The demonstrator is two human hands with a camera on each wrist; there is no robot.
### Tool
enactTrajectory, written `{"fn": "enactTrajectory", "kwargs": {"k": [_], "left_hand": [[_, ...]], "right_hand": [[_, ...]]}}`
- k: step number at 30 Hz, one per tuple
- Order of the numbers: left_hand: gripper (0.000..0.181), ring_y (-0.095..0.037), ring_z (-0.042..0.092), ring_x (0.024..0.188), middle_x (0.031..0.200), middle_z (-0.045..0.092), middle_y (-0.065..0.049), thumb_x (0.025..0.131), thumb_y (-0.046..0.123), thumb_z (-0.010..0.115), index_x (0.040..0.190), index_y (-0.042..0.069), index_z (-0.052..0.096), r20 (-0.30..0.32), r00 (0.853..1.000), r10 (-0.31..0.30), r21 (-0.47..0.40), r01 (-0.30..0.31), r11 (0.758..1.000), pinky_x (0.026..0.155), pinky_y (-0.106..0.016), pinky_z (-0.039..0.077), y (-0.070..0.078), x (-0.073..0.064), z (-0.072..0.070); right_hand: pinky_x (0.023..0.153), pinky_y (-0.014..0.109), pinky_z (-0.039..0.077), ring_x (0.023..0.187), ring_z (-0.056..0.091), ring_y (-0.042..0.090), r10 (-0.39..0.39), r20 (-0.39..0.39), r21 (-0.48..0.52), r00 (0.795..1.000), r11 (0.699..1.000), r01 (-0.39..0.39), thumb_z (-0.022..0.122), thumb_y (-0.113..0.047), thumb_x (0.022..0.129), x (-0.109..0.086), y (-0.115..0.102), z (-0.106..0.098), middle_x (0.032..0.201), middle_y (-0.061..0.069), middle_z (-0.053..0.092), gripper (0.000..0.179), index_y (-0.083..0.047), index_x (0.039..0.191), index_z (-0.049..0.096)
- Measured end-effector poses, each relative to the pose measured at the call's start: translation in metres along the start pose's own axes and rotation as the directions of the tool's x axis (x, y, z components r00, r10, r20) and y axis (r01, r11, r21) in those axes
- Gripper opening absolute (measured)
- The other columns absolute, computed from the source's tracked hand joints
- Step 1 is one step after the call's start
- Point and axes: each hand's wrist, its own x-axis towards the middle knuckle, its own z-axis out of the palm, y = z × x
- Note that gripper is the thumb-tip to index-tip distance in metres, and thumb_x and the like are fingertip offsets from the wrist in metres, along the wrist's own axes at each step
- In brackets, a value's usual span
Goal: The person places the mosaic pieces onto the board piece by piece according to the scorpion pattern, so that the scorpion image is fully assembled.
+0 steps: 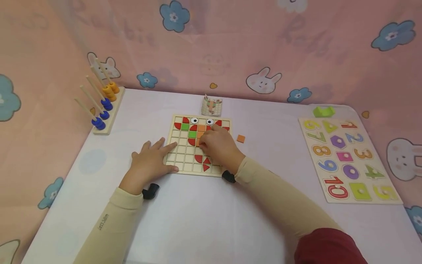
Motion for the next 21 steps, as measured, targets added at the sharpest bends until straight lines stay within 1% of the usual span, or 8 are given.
{"fn": "enactTrajectory", "kwargs": {"k": [2, 4, 8, 12, 14, 16, 19, 21], "left_hand": [[0.093, -0.049, 0.025, 0.152, 0.173, 0.028, -0.012, 0.082, 0.057, 0.087, 0.163, 0.037, 0.045, -0.001, 1.0, -0.001, 0.0, 0.001, 1.0, 0.105, -0.08, 0.029, 0.0, 0.0, 0.001], [0.093, -0.05, 0.024, 0.152, 0.173, 0.028, -0.012, 0.082, 0.057, 0.087, 0.163, 0.037, 0.045, -0.002, 1.0, -0.001, 0.002, 0.001, 1.0, 0.105, -0.08, 0.029, 0.0, 0.0, 0.0], [0.093, -0.05, 0.024, 0.152, 0.173, 0.028, -0.013, 0.083, 0.057, 0.086, 0.163, 0.037, 0.044, -0.001, 1.0, -0.002, 0.008, 0.002, 1.0, 0.105, -0.08, 0.029, 0.001, 0.0, 0.0], [0.093, -0.05, 0.023, 0.153, 0.173, 0.027, -0.013, 0.083, 0.057, 0.086, 0.163, 0.036, 0.043, 0.004, 1.0, -0.005, 0.011, 0.005, 1.0, 0.106, -0.081, 0.028, 0.002, 0.0, 0.0], [0.093, -0.05, 0.022, 0.153, 0.173, 0.027, -0.013, 0.083, 0.057, 0.086, 0.163, 0.036, 0.043, 0.006, 1.0, -0.006, 0.009, 0.006, 1.0, 0.106, -0.081, 0.028, 0.002, -0.001, 0.0], [0.093, -0.051, 0.022, 0.153, 0.173, 0.027, -0.013, 0.083, 0.056, 0.086, 0.163, 0.036, 0.044, 0.007, 1.0, -0.007, 0.006, 0.007, 1.0, 0.105, -0.081, 0.028, 0.002, -0.001, -0.001], [0.093, -0.051, 0.022, 0.153, 0.173, 0.027, -0.013, 0.083, 0.055, 0.087, 0.163, 0.036, 0.044, 0.006, 1.0, -0.008, 0.006, 0.008, 1.0, 0.105, -0.081, 0.028, 0.002, -0.001, 0.0], [0.093, -0.05, 0.022, 0.153, 0.174, 0.026, -0.013, 0.083, 0.056, 0.087, 0.163, 0.036, 0.043, 0.004, 1.0, -0.007, 0.007, 0.007, 1.0, 0.105, -0.081, 0.028, 0.002, -0.001, 0.001]], "right_hand": [[0.086, 0.035, 0.048, 0.097, 0.064, 0.023, -0.009, 0.002, -0.012, 1.0, 1.0, 0.009, 0.081, -0.023, 0.096, 0.0, 0.0, 0.001, 0.106, 0.001, 0.079, 0.012, -0.013, 0.103, 0.085], [0.089, 0.038, 0.049, 0.102, 0.063, 0.025, -0.001, 0.011, -0.024, 1.0, 1.0, 0.001, 0.08, -0.024, 0.097, 0.0, -0.001, 0.0, 0.11, 0.002, 0.078, 0.014, -0.013, 0.105, 0.085], [0.095, 0.045, 0.05, 0.112, 0.059, 0.029, 0.046, 0.049, -0.056, 0.998, 0.997, -0.044, 0.074, -0.027, 0.1, -0.003, -0.004, -0.001, 0.12, 0.005, 0.073, 0.018, -0.017, 0.111, 0.085], [0.095, 0.048, 0.051, 0.117, 0.054, 0.031, 0.09, 0.106, -0.095, 0.99, 0.992, -0.08, 0.07, -0.03, 0.103, -0.006, -0.006, -0.002, 0.128, 0.005, 0.068, 0.024, -0.022, 0.12, 0.083], [0.094, 0.049, 0.051, 0.119, 0.054, 0.032, 0.094, 0.126, -0.106, 0.988, 0.991, -0.081, 0.069, -0.031, 0.103, -0.007, -0.006, -0.001, 0.13, 0.006, 0.067, 0.026, -0.023, 0.124, 0.082], [0.096, 0.05, 0.051, 0.122, 0.054, 0.032, 0.106, 0.128, -0.077, 0.986, 0.992, -0.096, 0.069, -0.032, 0.103, -0.008, -0.004, 0.0, 0.132, 0.005, 0.067, 0.028, -0.022, 0.126, 0.081], [0.1, 0.053, 0.048, 0.126, 0.053, 0.033, 0.136, 0.109, 0.0, 0.985, 0.991, -0.137, 0.069, -0.031, 0.103, -0.013, 0.005, 0.0, 0.135, 0.007, 0.066, 0.028, -0.02, 0.126, 0.08], [0.103, 0.053, 0.046, 0.127, 0.053, 0.033, 0.182, 0.089, 0.055, 0.979, 0.981, -0.187, 0.068, -0.03, 0.103, -0.02, 0.014, -0.003, 0.136, 0.008, 0.066, 0.029, -0.018, 0.126, 0.079]]}}
